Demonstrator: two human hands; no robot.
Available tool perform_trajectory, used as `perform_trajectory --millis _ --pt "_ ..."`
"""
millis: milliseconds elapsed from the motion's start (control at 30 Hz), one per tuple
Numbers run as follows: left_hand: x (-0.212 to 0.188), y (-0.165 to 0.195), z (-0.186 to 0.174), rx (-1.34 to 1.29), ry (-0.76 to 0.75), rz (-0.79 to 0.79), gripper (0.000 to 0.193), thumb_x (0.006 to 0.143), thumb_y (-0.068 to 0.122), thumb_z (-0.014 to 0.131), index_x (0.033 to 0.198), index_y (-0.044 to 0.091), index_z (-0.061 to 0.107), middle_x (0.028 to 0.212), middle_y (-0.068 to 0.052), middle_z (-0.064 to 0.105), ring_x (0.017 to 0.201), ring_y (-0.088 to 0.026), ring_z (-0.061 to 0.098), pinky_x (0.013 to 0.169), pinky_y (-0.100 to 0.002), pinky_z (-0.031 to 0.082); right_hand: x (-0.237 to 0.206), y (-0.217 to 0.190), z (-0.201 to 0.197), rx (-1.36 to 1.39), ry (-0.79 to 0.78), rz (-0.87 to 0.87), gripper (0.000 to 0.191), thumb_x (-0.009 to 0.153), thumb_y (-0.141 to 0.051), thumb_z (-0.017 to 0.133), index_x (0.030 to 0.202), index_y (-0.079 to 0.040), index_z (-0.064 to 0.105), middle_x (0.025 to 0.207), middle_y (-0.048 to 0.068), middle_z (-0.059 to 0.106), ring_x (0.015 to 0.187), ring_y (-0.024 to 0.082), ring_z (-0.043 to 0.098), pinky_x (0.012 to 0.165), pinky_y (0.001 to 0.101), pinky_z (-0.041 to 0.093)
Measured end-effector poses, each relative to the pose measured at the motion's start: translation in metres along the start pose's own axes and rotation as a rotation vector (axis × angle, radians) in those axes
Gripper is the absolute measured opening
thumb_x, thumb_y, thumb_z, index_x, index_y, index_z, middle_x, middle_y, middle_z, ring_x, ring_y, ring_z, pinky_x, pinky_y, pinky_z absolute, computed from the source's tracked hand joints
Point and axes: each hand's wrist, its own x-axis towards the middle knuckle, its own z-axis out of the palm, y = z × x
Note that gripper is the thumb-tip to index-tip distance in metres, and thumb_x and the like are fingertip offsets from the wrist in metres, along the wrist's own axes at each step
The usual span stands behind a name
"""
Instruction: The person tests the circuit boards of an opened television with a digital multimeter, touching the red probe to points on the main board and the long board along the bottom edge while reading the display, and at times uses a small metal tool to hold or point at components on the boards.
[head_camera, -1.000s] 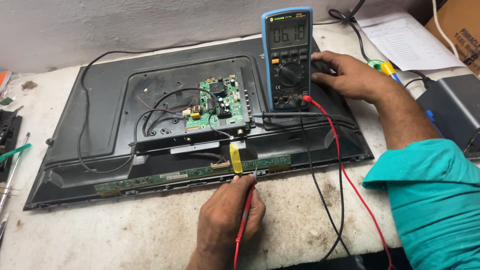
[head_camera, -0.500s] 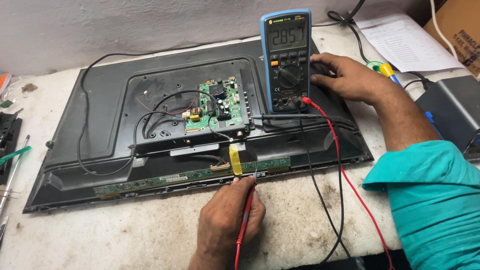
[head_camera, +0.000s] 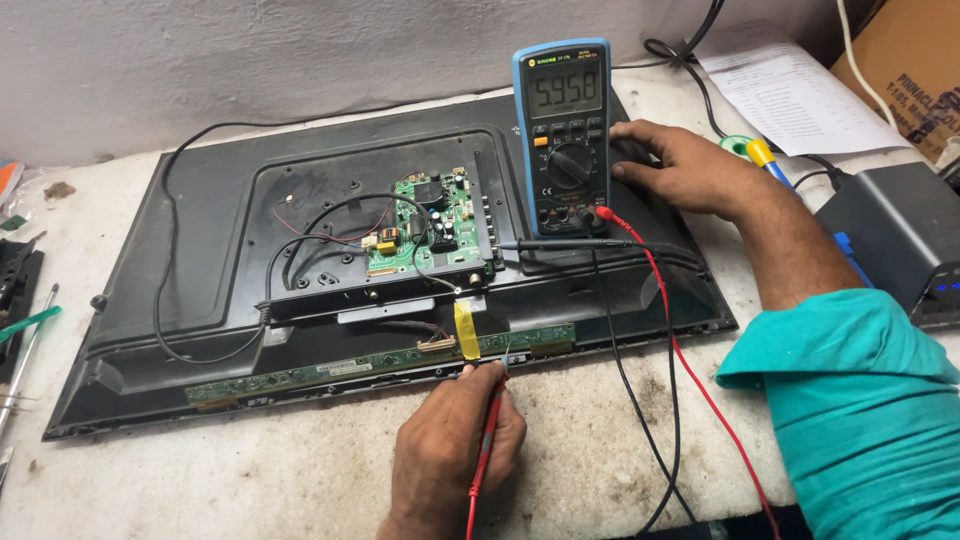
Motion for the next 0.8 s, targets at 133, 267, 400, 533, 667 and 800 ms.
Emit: perform_trajectory --millis 133,267,400,533,667,800 --pt "0.0008 0.0017 -0.0012 0.003 0.013 0.026 0.026 0.083 0.001 0.075 0.107 -0.001 0.067 0.083 -0.013 0.071 0.075 -0.025 0.073 0.069 -0.034 0.061 0.0004 0.0012 0.0009 0.013 -0.007 0.050 0.054 0.095 -0.027 0.067 0.148 -0.021 0.054 0.124 0.011 0.072 0.110 0.019 0.067 0.094 0.0337 0.052" --pt "0.0001 0.0023 -0.0017 0.007 0.012 0.026 0.026 0.084 0.001 0.075 0.108 -0.002 0.067 0.083 -0.013 0.071 0.074 -0.025 0.073 0.070 -0.034 0.061 0.0007 0.0023 0.0021 0.039 -0.006 -0.066 0.054 0.095 -0.025 0.068 0.147 -0.016 0.054 0.126 0.011 0.071 0.112 0.018 0.065 0.095 0.0325 0.052" --pt "-0.0006 0.0012 -0.0024 0.015 0.009 0.031 0.026 0.084 0.001 0.075 0.109 -0.003 0.067 0.083 -0.013 0.071 0.075 -0.025 0.073 0.072 -0.034 0.061 0.0007 0.0030 0.0029 0.038 0.007 -0.010 0.055 0.095 -0.024 0.068 0.148 -0.016 0.053 0.126 0.012 0.071 0.111 0.018 0.066 0.094 0.0326 0.052" --pt "-0.0004 0.0017 -0.0027 0.009 0.012 0.035 0.027 0.085 0.001 0.075 0.110 -0.003 0.067 0.084 -0.012 0.071 0.076 -0.025 0.073 0.074 -0.034 0.062 0.0006 0.0032 0.0031 0.021 0.005 -0.014 0.055 0.096 -0.024 0.068 0.148 -0.017 0.053 0.127 0.012 0.071 0.113 0.018 0.065 0.095 0.0325 0.051" --pt "0.0003 0.0014 -0.0030 -0.003 0.018 0.044 0.028 0.085 0.001 0.075 0.111 -0.003 0.066 0.085 -0.013 0.072 0.077 -0.025 0.074 0.073 -0.034 0.061 0.0003 0.0028 0.0029 0.037 -0.001 -0.007 0.056 0.096 -0.024 0.068 0.148 -0.017 0.053 0.126 0.012 0.070 0.112 0.018 0.065 0.094 0.0330 0.051" --pt "-0.0007 0.0008 -0.0029 -0.003 0.015 0.051 0.028 0.085 0.000 0.075 0.111 -0.003 0.066 0.085 -0.013 0.071 0.077 -0.026 0.073 0.075 -0.034 0.062 -0.0001 0.0020 0.0026 0.040 -0.007 -0.014 0.054 0.096 -0.024 0.067 0.148 -0.017 0.054 0.126 0.012 0.071 0.112 0.018 0.066 0.096 0.0327 0.052"
